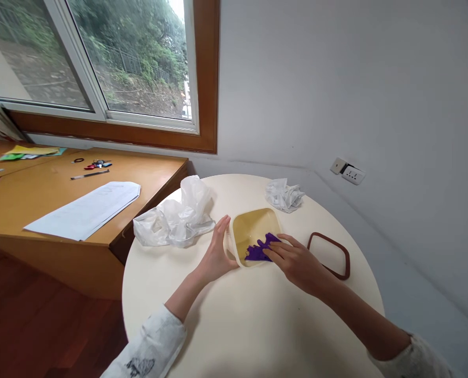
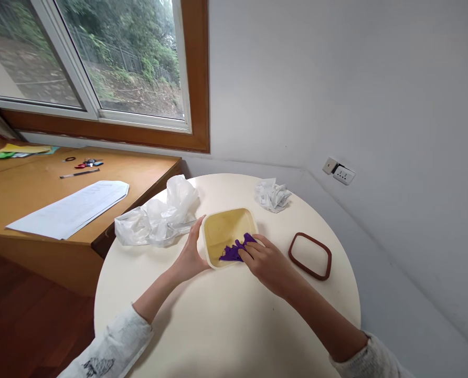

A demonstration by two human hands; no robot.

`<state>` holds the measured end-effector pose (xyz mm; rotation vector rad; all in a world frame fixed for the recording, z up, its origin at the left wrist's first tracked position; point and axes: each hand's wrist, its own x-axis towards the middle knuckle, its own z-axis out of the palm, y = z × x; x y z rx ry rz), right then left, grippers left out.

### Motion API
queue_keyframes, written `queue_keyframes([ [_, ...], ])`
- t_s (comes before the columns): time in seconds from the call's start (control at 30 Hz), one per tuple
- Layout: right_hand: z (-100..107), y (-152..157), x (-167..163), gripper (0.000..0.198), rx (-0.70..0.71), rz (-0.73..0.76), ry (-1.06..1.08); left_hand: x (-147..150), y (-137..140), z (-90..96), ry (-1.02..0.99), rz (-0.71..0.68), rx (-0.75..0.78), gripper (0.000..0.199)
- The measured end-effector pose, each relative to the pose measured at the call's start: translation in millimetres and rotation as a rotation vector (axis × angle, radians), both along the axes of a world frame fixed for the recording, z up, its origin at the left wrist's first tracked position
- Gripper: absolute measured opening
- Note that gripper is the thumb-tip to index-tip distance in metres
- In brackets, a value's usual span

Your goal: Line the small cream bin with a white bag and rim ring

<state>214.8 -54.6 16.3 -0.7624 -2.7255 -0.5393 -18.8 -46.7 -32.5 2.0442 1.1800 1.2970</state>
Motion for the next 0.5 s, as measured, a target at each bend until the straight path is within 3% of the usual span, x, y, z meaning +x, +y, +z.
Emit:
queue_keyframes([
  [0.17, -8.6, -4.9, -14.9, 0.028, 0.004, -0.065, 0.138, 4.0, -0.9, -5.1, -0.059, 0.046, 0.001, 0.088],
  [0.33, -21.5, -9.6, -44.7, 0.021, 0.045, -0.160, 0.314, 14.2, -4.2, -9.3, 0.000, 0.154, 0.033, 0.102],
  [0.5, -27.4, -15.7, -71.8, 0.019, -0.033, -0.172, 0.373, 18.1, -1.5, -17.6, -0.096, 0.180, 0.058, 0.116],
])
